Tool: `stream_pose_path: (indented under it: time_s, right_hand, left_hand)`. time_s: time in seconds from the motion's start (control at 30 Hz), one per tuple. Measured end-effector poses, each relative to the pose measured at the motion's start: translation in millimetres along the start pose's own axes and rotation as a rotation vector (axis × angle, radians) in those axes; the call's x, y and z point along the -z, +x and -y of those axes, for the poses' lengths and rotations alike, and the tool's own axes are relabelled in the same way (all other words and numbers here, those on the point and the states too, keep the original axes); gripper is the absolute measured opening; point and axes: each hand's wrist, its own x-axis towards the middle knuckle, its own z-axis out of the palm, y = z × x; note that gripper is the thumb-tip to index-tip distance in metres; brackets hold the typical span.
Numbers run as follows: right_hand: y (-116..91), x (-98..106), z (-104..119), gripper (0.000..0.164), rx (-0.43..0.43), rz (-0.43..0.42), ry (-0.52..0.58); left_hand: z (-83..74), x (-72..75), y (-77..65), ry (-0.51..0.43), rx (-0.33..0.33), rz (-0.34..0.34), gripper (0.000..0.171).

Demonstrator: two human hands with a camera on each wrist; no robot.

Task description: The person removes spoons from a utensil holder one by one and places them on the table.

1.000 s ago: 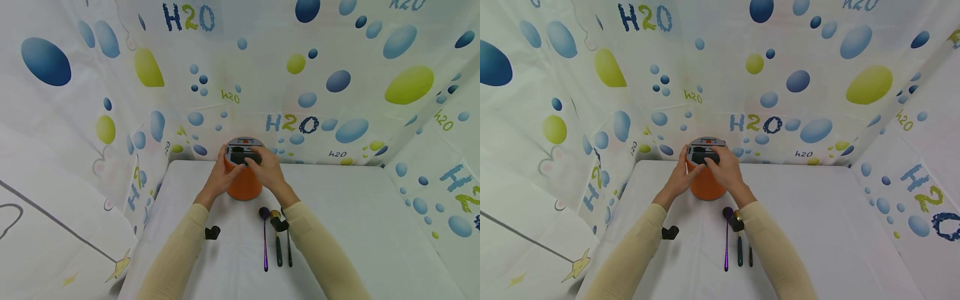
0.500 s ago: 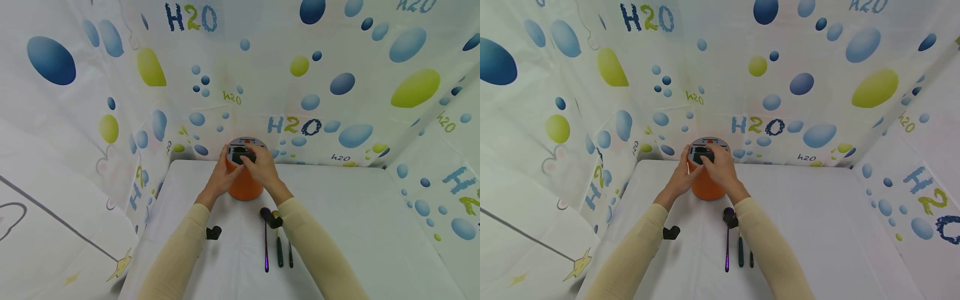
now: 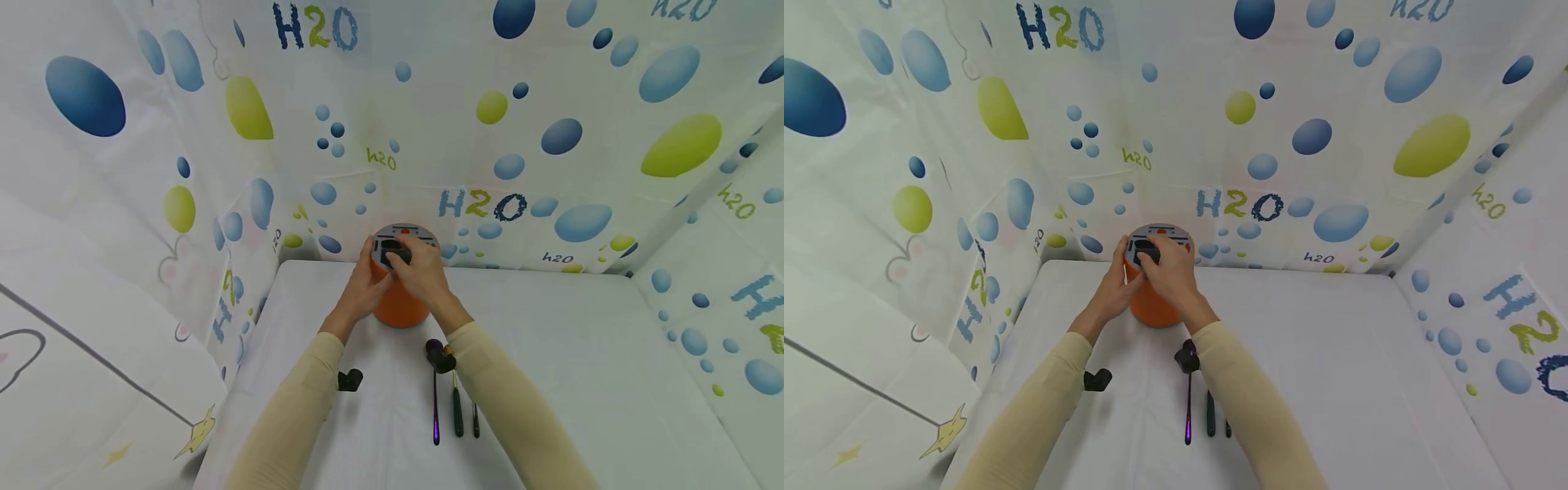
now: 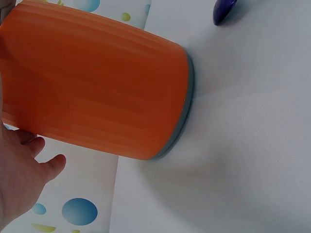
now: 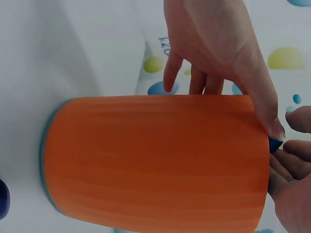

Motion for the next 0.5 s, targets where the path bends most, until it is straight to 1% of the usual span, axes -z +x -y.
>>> stream_pose_path:
  time_s: [0.17,0.33,0.5]
  right_hand:
    - [-0.4,-4.2,5.3,0.043,-0.003,-0.007,-0.063]
    - [0.9,-6.8,8.1,0.043,-0.023,0.005,-0.116]
    - [1.8,-9.5,9.4,0.043,-0.020,0.009,-0.125]
  left_hand:
    - [2.3,1.0,-1.5,0.001,-0.013,-0.001,0.097]
    - [2.9,1.6,-3.8,0.003,-0.011,0.011,0.097]
    - [2.6,3.0,-6.1,-0.001,-0.019,0.010,0.097]
